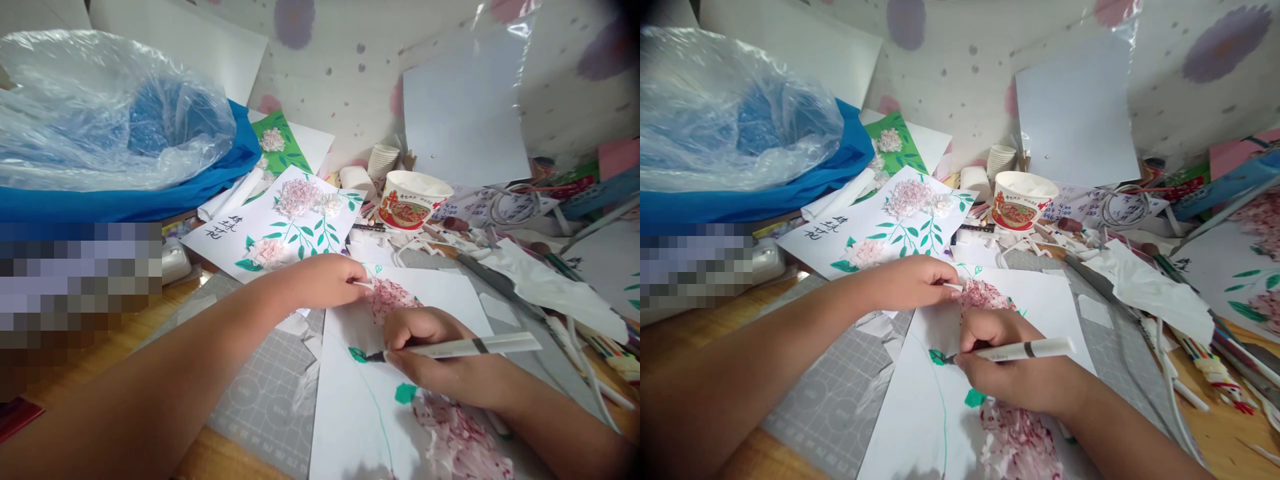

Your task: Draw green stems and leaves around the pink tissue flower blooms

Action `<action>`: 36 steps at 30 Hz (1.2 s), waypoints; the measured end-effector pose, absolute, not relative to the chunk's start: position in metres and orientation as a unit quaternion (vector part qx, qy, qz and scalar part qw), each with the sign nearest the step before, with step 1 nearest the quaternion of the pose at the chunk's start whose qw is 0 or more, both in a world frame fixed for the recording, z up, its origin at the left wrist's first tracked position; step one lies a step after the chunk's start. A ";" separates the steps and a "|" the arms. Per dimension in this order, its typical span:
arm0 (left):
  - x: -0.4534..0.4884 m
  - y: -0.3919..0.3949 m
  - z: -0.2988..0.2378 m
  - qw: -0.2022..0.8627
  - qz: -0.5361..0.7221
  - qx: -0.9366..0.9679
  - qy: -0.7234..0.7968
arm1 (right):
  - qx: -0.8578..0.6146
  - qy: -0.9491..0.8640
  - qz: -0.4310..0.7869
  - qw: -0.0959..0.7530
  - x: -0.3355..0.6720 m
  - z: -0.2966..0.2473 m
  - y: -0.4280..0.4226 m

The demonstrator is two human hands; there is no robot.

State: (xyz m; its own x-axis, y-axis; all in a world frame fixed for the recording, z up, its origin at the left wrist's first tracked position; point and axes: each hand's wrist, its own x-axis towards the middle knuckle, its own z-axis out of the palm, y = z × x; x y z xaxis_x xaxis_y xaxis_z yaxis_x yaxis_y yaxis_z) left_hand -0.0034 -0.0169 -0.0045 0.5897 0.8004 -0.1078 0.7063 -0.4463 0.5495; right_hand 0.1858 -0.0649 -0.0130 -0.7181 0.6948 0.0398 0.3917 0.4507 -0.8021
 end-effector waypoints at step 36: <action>-0.006 -0.014 -0.009 0.292 0.085 0.839 0.452 | -0.336 -0.730 0.508 0.309 0.188 -0.014 -0.061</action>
State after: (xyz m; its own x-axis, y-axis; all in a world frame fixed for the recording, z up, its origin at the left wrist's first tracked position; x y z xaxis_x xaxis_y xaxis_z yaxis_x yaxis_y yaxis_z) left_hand -0.0056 -0.0142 -0.0087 0.5777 0.8072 -0.1215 0.7085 -0.4220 0.5656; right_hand 0.1880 -0.0610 -0.0141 -0.5824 0.8054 0.1100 0.1770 0.2577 -0.9499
